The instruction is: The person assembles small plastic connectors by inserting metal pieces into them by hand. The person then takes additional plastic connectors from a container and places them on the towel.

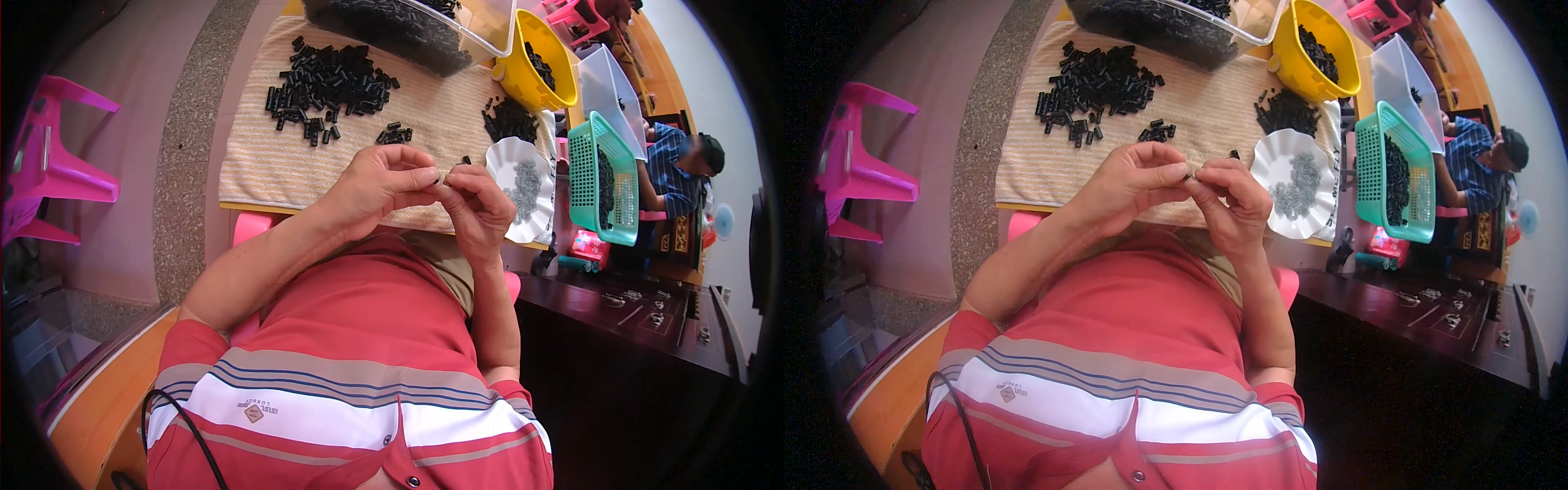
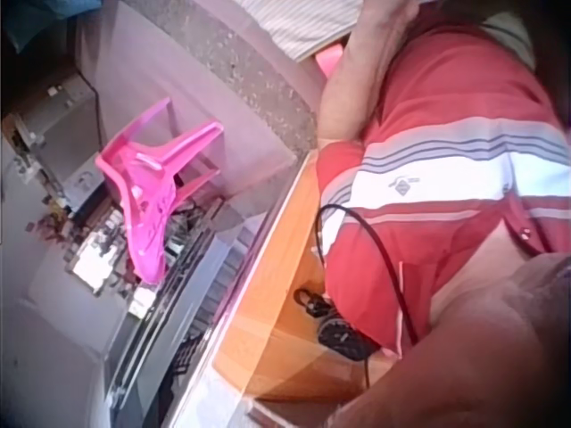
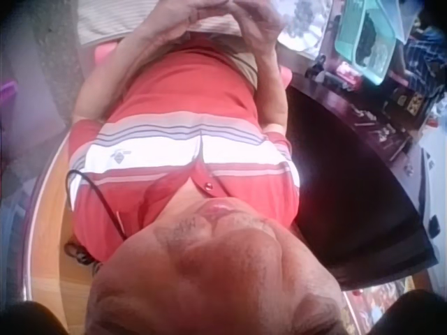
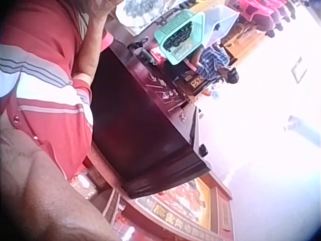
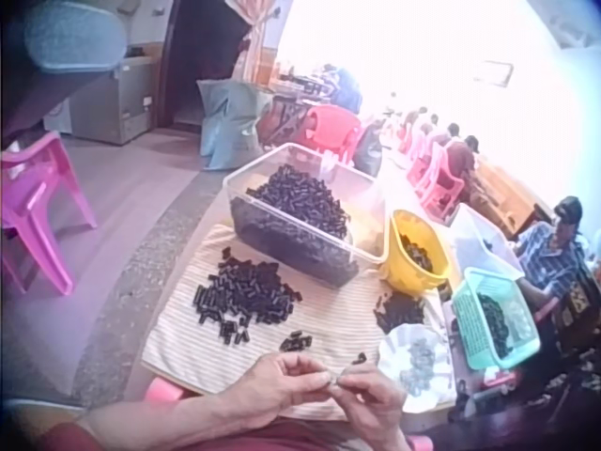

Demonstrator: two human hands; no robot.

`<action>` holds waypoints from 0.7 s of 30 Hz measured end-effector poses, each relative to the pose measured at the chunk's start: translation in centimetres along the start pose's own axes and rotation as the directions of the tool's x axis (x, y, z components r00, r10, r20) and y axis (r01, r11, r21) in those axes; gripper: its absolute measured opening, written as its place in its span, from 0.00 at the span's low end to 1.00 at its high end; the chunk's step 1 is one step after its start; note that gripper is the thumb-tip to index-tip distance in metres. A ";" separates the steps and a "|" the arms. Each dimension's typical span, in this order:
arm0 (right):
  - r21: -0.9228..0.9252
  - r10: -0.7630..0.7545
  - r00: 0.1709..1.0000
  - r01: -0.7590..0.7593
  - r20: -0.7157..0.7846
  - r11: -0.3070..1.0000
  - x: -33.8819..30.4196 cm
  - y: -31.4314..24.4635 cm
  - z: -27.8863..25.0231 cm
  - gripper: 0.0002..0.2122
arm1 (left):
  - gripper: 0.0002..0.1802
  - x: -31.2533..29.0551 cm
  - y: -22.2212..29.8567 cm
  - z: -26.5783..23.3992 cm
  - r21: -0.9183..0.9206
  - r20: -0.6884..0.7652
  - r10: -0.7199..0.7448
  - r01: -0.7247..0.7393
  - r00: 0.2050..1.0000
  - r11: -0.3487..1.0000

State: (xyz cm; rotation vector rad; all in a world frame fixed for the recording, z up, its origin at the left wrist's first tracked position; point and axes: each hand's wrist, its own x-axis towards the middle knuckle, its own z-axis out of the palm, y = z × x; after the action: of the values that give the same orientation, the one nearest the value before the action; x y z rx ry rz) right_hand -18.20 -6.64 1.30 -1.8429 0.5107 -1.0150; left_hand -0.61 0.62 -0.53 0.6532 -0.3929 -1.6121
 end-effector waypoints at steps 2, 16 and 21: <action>-0.033 -0.030 1.000 0.029 -0.006 0.999 0.1 0.1 0.0 0.08 | 0.06 -0.1 0.0 0.2 -0.030 -0.027 -0.018 0.017 0.999 0.999; -0.246 -0.099 0.995 0.092 -0.017 0.965 0.1 0.1 0.3 0.09 | 0.05 0.0 -0.5 0.0 -0.123 -0.050 -0.020 0.014 0.999 0.992; -0.342 -0.139 0.990 0.142 0.035 0.929 0.3 -0.3 0.0 0.10 | 0.07 -0.3 0.0 0.4 -0.038 -0.099 -0.044 0.041 0.994 0.998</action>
State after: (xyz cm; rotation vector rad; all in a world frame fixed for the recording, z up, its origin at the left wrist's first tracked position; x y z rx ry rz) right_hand -18.00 -6.72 1.71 -2.2210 0.5859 -1.0613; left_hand -0.81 0.86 -0.13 0.7162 -0.2775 -1.6159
